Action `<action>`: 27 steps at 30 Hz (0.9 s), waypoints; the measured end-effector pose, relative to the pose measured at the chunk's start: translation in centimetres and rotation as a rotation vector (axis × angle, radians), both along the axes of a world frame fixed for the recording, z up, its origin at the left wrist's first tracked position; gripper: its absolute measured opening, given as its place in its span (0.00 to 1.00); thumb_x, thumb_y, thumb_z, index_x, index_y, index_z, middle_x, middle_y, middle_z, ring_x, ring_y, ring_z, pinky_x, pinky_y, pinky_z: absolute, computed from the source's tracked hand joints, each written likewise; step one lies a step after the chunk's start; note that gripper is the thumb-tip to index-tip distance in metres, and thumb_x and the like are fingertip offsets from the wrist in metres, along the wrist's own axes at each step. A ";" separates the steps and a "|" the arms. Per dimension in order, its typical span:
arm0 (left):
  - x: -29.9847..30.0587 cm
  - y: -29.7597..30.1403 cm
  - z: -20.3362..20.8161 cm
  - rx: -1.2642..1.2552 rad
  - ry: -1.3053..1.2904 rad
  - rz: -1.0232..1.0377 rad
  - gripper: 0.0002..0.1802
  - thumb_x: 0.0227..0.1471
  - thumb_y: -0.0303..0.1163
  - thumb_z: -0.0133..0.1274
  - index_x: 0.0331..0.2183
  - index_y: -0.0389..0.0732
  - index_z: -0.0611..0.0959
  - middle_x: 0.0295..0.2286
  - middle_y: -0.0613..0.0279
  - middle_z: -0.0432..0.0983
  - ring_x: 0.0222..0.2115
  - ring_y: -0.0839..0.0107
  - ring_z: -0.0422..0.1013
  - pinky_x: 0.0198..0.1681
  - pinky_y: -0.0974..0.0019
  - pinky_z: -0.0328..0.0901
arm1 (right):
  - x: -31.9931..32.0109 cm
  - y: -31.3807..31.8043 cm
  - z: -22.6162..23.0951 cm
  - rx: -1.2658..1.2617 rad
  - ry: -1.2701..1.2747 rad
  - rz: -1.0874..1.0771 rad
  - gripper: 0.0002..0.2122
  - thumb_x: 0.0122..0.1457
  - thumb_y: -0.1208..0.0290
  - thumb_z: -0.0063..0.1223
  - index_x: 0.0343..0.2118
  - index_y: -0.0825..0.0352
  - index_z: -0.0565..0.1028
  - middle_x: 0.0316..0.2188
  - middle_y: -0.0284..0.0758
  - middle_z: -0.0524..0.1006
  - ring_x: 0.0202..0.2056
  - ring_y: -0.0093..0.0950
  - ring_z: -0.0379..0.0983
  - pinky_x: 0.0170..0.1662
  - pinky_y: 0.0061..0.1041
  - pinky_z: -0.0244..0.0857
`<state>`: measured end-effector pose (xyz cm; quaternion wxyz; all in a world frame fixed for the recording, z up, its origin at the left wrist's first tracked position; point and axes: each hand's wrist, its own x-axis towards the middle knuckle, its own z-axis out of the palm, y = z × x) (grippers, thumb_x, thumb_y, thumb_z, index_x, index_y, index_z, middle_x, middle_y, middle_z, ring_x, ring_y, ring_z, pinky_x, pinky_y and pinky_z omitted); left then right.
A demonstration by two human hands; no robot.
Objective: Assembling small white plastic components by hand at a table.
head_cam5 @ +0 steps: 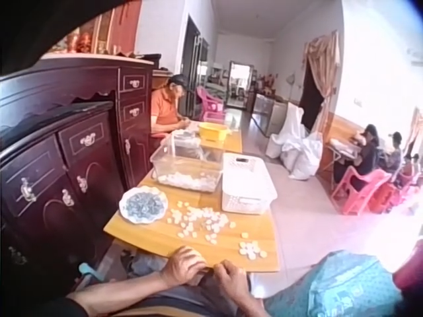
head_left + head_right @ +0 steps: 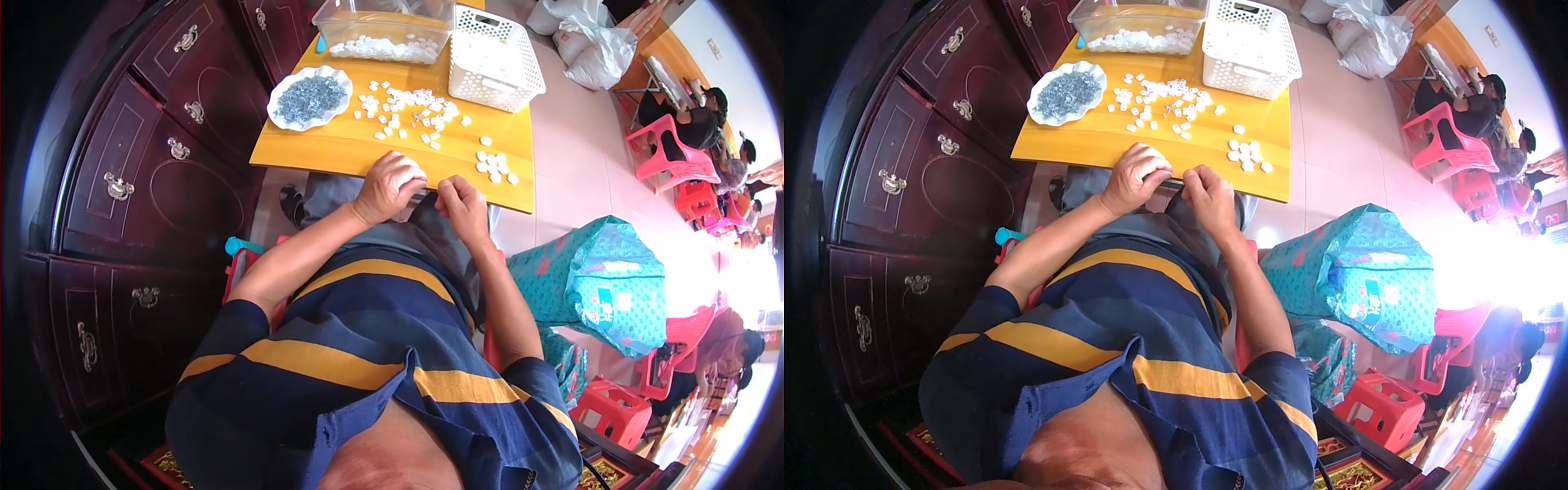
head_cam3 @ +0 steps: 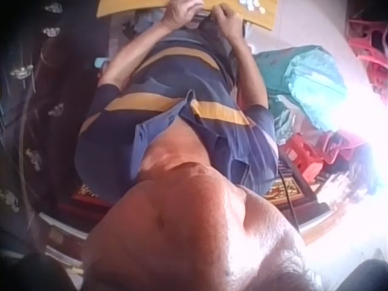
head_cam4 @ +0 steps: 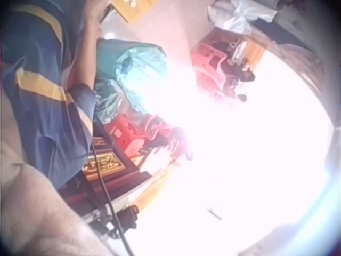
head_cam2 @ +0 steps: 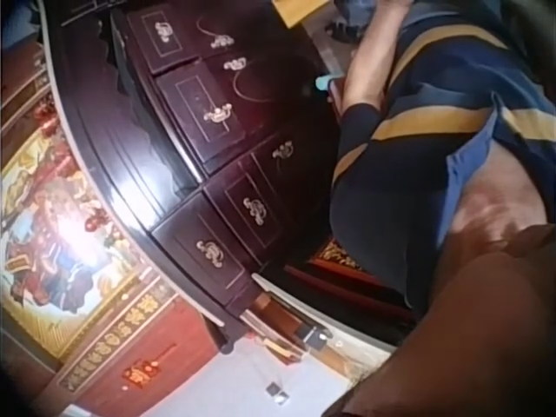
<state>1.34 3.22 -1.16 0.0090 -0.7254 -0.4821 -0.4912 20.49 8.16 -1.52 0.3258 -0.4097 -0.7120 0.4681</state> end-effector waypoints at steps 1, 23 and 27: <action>0.3 -0.1 0.6 0.000 -0.001 0.000 0.03 0.47 0.28 0.59 0.27 0.42 0.80 0.26 0.61 0.74 0.31 0.58 0.70 0.38 0.59 0.66 | 0.0 0.1 -0.2 -0.211 0.156 0.050 0.13 0.66 0.63 0.49 0.30 0.68 0.76 0.21 0.34 0.78 0.20 0.24 0.73 0.26 0.22 0.66; 0.8 -0.3 -0.4 -0.222 -0.250 -0.035 0.10 0.54 0.33 0.60 0.28 0.36 0.80 0.25 0.55 0.77 0.28 0.56 0.73 0.33 0.61 0.67 | -0.9 0.3 0.3 -0.258 0.190 0.122 0.11 0.67 0.65 0.49 0.33 0.67 0.75 0.24 0.27 0.77 0.24 0.16 0.71 0.29 0.18 0.66; -0.2 0.5 -0.6 -0.351 -0.418 -0.030 0.10 0.56 0.33 0.58 0.29 0.35 0.80 0.24 0.55 0.78 0.25 0.62 0.74 0.31 0.63 0.67 | -2.0 2.0 1.5 0.166 -0.052 0.033 0.10 0.66 0.68 0.49 0.32 0.70 0.74 0.22 0.34 0.78 0.23 0.21 0.74 0.28 0.22 0.68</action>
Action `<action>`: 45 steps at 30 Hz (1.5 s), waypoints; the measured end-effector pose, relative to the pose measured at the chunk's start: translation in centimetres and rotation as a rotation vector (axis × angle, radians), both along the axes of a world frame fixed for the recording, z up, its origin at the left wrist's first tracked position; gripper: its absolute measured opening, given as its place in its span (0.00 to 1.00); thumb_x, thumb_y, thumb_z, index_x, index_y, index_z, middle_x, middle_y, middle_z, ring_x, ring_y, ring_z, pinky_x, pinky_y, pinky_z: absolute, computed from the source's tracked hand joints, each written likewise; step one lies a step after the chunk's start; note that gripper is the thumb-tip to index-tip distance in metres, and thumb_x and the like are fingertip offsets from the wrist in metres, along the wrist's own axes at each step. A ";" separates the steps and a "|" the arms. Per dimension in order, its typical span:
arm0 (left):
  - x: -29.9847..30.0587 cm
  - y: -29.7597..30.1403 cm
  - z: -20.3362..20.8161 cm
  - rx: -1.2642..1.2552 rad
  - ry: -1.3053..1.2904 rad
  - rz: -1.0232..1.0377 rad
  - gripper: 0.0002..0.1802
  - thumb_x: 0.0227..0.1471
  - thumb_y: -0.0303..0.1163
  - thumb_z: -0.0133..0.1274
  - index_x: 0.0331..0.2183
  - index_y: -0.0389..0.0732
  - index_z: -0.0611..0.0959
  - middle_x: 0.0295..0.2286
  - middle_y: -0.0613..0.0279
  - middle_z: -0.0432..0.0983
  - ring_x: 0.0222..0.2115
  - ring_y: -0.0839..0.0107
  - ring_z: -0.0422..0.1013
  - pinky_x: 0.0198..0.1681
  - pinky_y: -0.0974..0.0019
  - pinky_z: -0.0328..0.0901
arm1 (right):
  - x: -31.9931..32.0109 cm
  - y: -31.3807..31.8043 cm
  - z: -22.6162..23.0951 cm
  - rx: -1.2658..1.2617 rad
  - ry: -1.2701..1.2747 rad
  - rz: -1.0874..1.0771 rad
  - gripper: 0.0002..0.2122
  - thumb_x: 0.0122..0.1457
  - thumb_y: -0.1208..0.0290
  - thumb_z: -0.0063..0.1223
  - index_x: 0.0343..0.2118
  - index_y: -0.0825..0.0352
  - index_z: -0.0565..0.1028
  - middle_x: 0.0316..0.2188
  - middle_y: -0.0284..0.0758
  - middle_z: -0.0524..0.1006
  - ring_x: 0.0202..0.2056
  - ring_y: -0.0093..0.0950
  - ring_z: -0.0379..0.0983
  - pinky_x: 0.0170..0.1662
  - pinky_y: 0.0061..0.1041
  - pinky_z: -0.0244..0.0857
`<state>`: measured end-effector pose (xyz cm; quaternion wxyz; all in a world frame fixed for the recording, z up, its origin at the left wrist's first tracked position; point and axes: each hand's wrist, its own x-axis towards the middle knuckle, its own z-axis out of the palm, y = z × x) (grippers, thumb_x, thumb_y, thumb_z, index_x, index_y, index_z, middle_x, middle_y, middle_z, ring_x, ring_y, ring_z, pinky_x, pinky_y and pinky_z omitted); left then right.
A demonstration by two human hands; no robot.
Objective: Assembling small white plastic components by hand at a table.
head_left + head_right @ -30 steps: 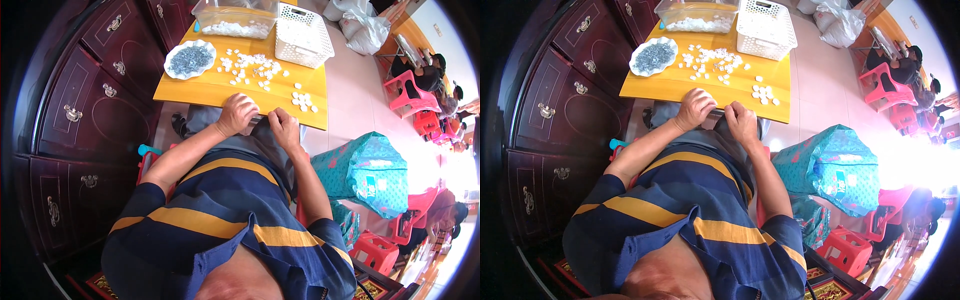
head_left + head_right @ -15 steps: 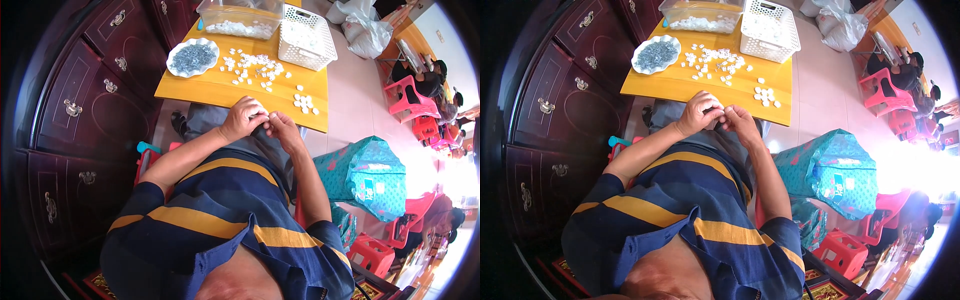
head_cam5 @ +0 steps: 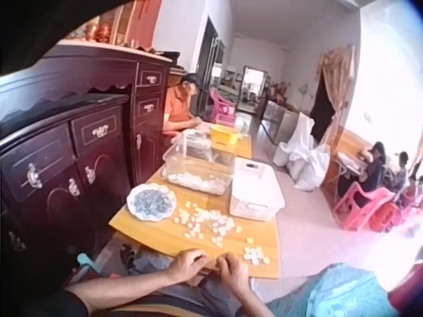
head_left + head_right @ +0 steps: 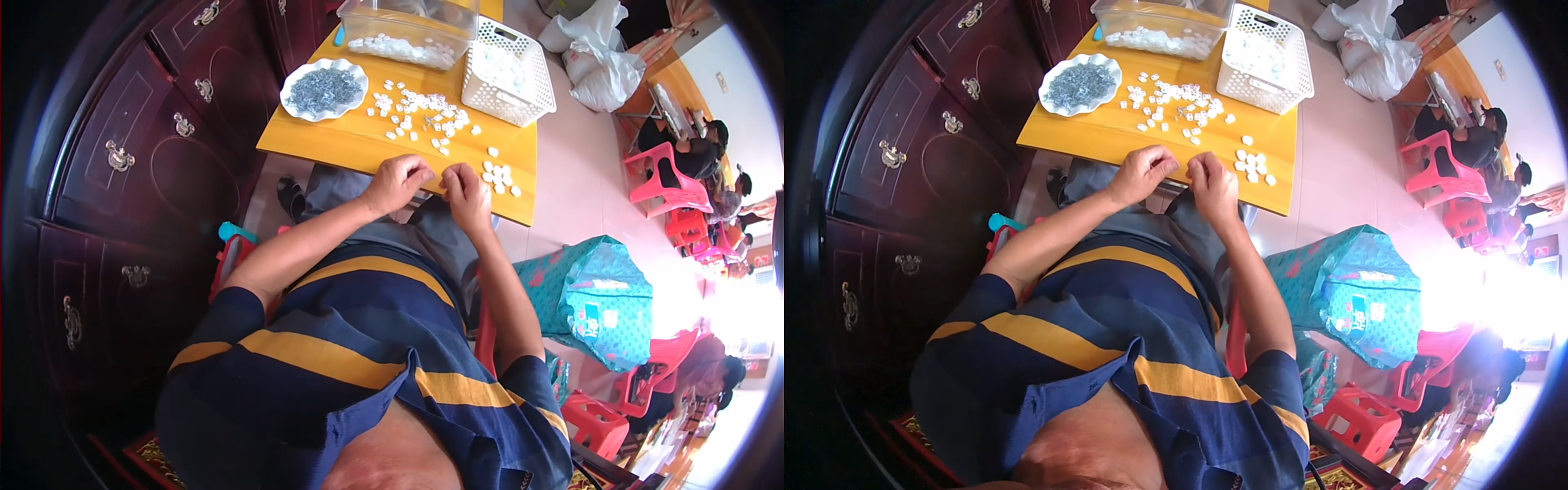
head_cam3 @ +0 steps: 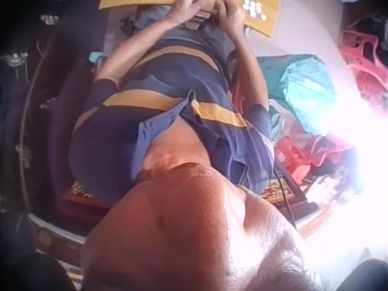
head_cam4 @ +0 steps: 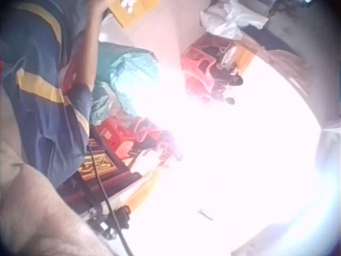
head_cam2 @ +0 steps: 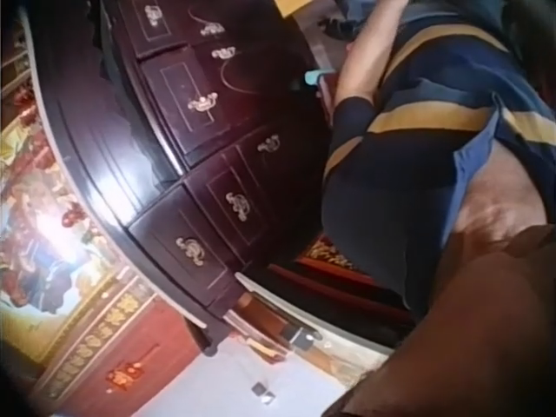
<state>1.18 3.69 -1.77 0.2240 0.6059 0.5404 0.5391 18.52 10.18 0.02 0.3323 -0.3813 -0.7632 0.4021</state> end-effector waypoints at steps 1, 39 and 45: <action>-0.3 0.1 0.1 -0.026 -0.048 0.014 0.10 0.55 0.33 0.58 0.29 0.34 0.80 0.24 0.54 0.78 0.25 0.62 0.75 0.31 0.62 0.68 | -0.3 1.0 -0.2 0.160 -0.044 -0.006 0.10 0.66 0.67 0.48 0.33 0.70 0.75 0.22 0.34 0.78 0.23 0.19 0.74 0.28 0.20 0.68; -6.6 1.0 -0.9 -0.131 -0.489 0.080 0.12 0.62 0.34 0.52 0.31 0.35 0.79 0.20 0.69 0.72 0.19 0.82 0.66 0.23 0.74 0.63 | -8.7 4.1 0.0 0.457 -0.431 0.011 0.09 0.56 0.63 0.57 0.31 0.63 0.77 0.30 0.40 0.81 0.33 0.41 0.79 0.36 0.38 0.72; -4.4 0.2 0.7 -0.157 -0.382 -0.014 0.11 0.61 0.34 0.52 0.34 0.36 0.80 0.22 0.69 0.73 0.21 0.82 0.68 0.25 0.73 0.65 | -3.7 0.3 0.3 -0.126 0.179 0.078 0.06 0.58 0.74 0.60 0.35 0.68 0.75 0.26 0.30 0.78 0.23 0.16 0.72 0.26 0.18 0.66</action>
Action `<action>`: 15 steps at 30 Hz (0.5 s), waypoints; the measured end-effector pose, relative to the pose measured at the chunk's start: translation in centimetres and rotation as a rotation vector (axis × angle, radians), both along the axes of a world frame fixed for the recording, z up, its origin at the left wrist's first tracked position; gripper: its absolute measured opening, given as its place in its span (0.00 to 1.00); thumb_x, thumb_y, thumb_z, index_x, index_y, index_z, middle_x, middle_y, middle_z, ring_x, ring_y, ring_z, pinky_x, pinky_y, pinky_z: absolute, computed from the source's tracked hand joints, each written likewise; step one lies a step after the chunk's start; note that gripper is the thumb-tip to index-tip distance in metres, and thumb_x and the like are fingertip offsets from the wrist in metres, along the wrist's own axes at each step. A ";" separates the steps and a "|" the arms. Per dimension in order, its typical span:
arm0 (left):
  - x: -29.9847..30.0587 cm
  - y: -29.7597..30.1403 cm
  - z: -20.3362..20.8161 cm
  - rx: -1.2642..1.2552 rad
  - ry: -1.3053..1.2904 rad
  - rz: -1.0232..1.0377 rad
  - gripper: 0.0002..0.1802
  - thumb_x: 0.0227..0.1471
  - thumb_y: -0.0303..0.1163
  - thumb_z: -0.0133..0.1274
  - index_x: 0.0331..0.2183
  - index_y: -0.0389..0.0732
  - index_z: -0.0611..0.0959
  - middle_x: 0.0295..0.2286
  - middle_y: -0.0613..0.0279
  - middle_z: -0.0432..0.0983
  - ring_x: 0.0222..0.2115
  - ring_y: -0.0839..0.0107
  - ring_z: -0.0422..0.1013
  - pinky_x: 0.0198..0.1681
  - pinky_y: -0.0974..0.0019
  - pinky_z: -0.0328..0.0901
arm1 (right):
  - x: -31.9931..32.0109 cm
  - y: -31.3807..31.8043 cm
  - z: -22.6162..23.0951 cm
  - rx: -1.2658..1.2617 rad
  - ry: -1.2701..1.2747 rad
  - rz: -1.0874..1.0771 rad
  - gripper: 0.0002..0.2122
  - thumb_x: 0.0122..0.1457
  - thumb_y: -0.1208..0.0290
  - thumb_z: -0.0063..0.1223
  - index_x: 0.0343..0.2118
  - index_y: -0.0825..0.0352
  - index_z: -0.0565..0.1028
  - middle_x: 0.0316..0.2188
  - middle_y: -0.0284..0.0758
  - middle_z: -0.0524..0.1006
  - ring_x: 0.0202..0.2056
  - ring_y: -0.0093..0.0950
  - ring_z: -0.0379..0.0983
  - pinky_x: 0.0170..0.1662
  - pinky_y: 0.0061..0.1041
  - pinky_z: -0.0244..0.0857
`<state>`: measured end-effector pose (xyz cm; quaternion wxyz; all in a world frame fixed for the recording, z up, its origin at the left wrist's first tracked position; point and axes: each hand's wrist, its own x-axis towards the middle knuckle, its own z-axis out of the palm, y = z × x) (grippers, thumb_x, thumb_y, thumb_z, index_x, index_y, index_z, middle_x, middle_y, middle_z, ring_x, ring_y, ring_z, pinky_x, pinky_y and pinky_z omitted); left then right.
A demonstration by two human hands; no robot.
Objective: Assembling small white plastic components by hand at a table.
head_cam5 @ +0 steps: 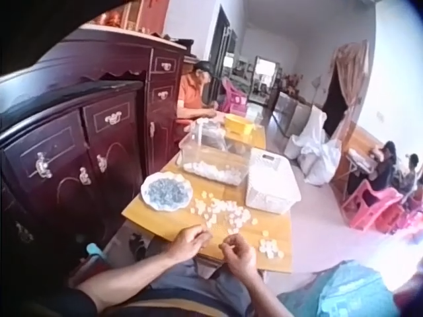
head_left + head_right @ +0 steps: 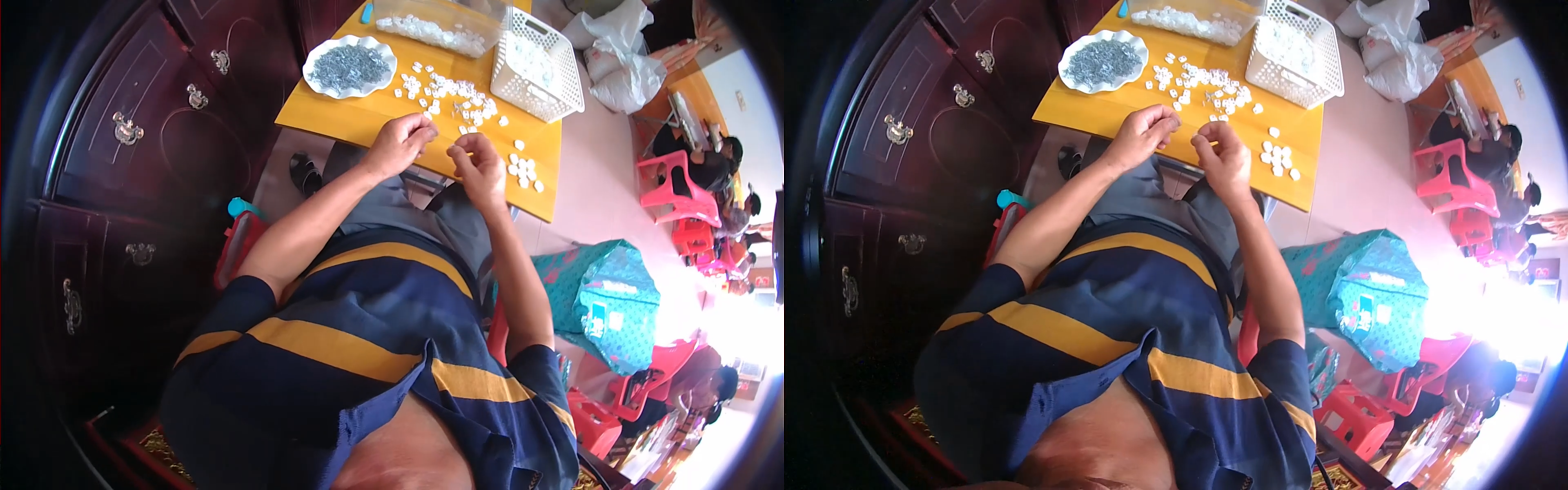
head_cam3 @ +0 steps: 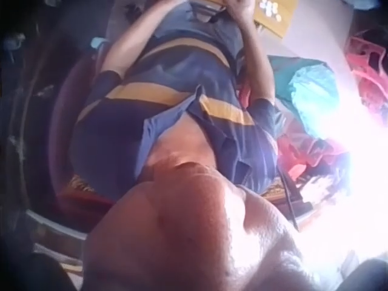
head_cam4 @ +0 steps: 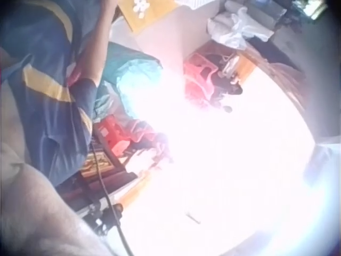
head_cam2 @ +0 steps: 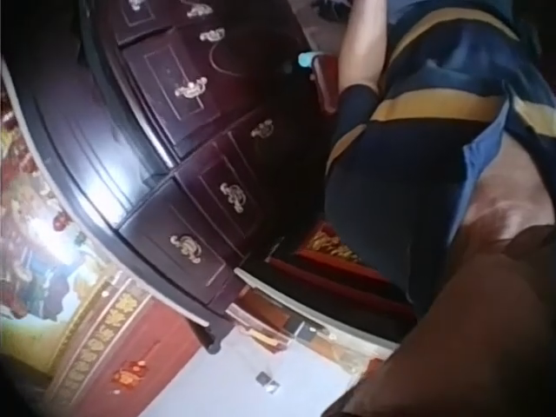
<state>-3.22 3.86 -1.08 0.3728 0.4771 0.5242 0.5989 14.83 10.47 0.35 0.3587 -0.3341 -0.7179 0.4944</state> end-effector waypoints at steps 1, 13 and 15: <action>0.6 -0.2 0.3 0.017 0.013 -0.020 0.11 0.61 0.34 0.52 0.34 0.36 0.80 0.22 0.69 0.73 0.21 0.82 0.68 0.26 0.73 0.65 | 0.9 -0.5 -0.2 -0.122 0.137 0.010 0.05 0.59 0.74 0.59 0.35 0.69 0.75 0.27 0.28 0.77 0.23 0.14 0.70 0.25 0.16 0.64; 5.4 -2.2 3.5 0.015 0.240 -0.226 0.07 0.60 0.28 0.52 0.33 0.35 0.80 0.24 0.63 0.77 0.24 0.77 0.71 0.30 0.70 0.67 | 5.3 -5.2 0.1 -0.462 0.353 -0.052 0.08 0.63 0.74 0.55 0.44 0.67 0.76 0.28 0.24 0.74 0.25 0.13 0.65 0.29 0.13 0.59; 5.6 -2.2 3.5 0.021 0.299 -0.225 0.07 0.60 0.28 0.52 0.33 0.35 0.80 0.24 0.62 0.77 0.24 0.76 0.71 0.30 0.70 0.68 | 5.4 -5.2 -0.2 -0.461 0.368 -0.016 0.07 0.63 0.75 0.55 0.42 0.66 0.73 0.27 0.23 0.73 0.24 0.12 0.64 0.28 0.13 0.58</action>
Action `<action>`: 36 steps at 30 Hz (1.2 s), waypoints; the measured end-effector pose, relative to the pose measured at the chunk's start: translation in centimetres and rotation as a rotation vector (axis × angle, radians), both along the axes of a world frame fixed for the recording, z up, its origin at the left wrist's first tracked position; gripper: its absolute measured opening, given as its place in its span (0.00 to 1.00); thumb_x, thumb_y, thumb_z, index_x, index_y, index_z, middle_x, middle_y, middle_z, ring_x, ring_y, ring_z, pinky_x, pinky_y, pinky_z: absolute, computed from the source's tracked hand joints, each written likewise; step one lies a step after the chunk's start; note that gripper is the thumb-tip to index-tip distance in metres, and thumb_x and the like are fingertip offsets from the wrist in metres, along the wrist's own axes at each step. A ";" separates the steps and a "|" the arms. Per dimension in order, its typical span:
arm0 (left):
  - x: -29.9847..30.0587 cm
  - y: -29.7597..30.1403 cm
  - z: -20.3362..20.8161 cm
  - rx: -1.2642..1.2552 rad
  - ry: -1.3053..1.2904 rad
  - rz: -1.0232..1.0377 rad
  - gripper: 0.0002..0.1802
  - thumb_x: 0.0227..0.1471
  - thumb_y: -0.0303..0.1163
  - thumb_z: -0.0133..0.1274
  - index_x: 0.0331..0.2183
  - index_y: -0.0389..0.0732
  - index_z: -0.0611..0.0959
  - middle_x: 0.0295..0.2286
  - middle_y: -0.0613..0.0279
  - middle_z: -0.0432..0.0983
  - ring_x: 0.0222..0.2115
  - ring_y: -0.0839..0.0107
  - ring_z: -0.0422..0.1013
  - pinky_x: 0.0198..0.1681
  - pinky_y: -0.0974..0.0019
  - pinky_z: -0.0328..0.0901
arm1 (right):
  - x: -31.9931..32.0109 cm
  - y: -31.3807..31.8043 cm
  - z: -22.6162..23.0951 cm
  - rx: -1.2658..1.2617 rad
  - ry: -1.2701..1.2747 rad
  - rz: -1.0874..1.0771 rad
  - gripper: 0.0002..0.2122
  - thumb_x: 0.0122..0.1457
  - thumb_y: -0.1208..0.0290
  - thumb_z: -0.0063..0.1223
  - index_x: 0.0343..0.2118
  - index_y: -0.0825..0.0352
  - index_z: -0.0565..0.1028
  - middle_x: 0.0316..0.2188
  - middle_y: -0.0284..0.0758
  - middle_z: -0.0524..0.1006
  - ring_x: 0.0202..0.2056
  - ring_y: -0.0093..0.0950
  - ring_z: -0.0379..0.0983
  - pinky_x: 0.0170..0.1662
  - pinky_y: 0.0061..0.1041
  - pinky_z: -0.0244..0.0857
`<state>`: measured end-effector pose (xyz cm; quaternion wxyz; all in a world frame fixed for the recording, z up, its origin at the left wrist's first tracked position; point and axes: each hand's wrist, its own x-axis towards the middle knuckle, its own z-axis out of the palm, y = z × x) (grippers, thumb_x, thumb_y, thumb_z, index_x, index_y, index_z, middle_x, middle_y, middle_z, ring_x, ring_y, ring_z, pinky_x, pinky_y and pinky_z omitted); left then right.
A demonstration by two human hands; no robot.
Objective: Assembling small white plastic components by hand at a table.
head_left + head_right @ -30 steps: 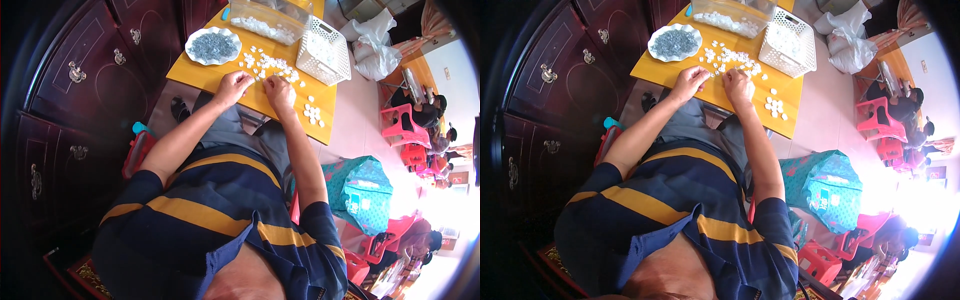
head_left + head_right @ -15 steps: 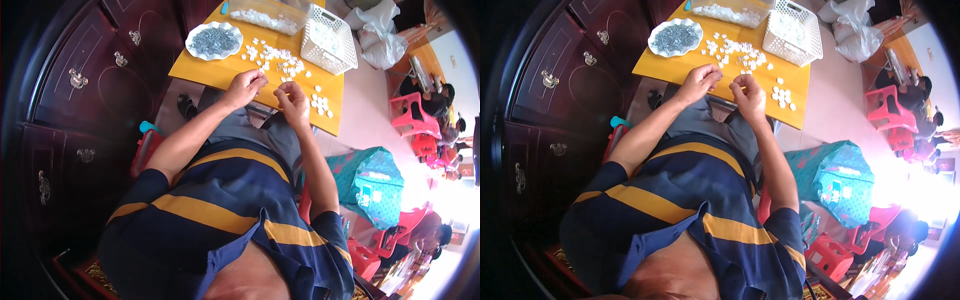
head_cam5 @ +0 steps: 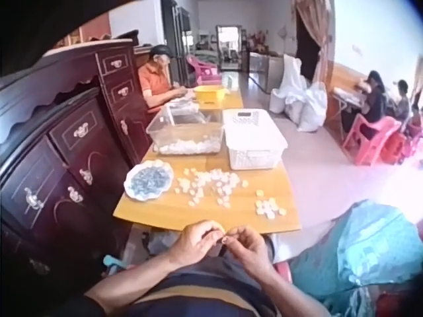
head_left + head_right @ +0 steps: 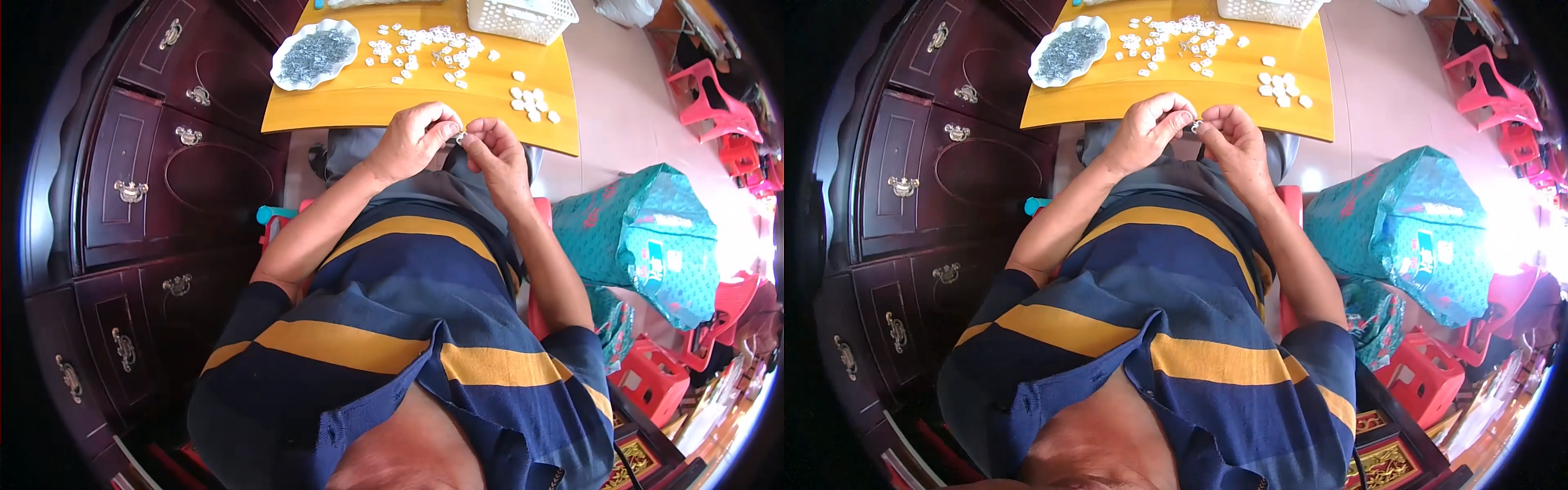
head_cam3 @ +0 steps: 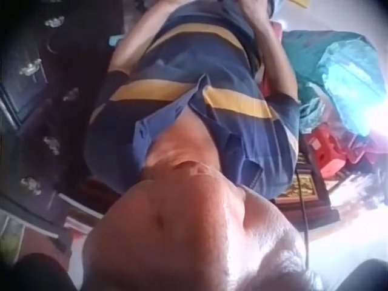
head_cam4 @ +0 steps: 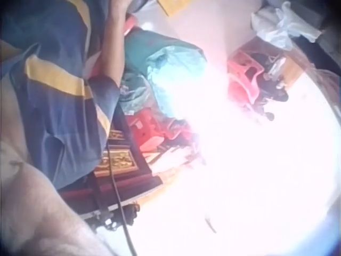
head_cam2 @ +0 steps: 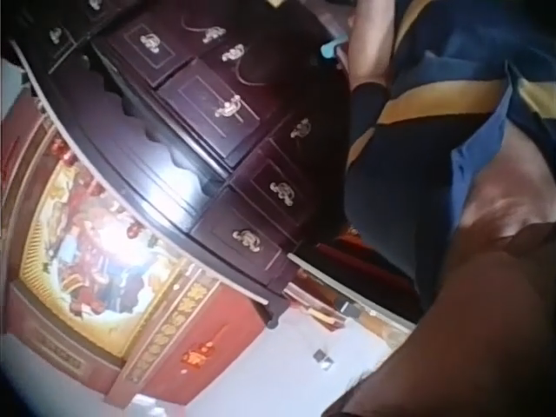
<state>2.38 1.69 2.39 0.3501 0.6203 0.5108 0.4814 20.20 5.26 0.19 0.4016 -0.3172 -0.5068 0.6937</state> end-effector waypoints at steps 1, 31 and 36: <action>0.0 0.0 0.0 0.027 0.046 0.011 0.06 0.59 0.28 0.52 0.33 0.34 0.80 0.25 0.61 0.77 0.24 0.75 0.72 0.30 0.69 0.68 | -0.1 0.0 0.0 0.014 0.012 -0.018 0.05 0.63 0.75 0.55 0.39 0.64 0.71 0.26 0.23 0.71 0.24 0.12 0.63 0.27 0.12 0.58; 0.3 -0.1 -0.9 0.017 0.158 0.087 0.07 0.59 0.29 0.55 0.35 0.35 0.81 0.25 0.67 0.77 0.22 0.82 0.69 0.27 0.76 0.66 | -0.5 0.2 -1.3 0.037 0.077 -0.077 0.06 0.59 0.77 0.59 0.34 0.65 0.72 0.25 0.23 0.74 0.24 0.11 0.67 0.27 0.12 0.62; 0.1 0.2 -0.1 -0.083 -0.047 0.067 0.06 0.57 0.29 0.56 0.33 0.36 0.82 0.24 0.66 0.78 0.22 0.79 0.71 0.27 0.74 0.67 | -0.6 0.3 -1.4 0.001 0.069 -0.084 0.06 0.59 0.77 0.59 0.35 0.65 0.72 0.26 0.24 0.75 0.26 0.12 0.68 0.28 0.13 0.62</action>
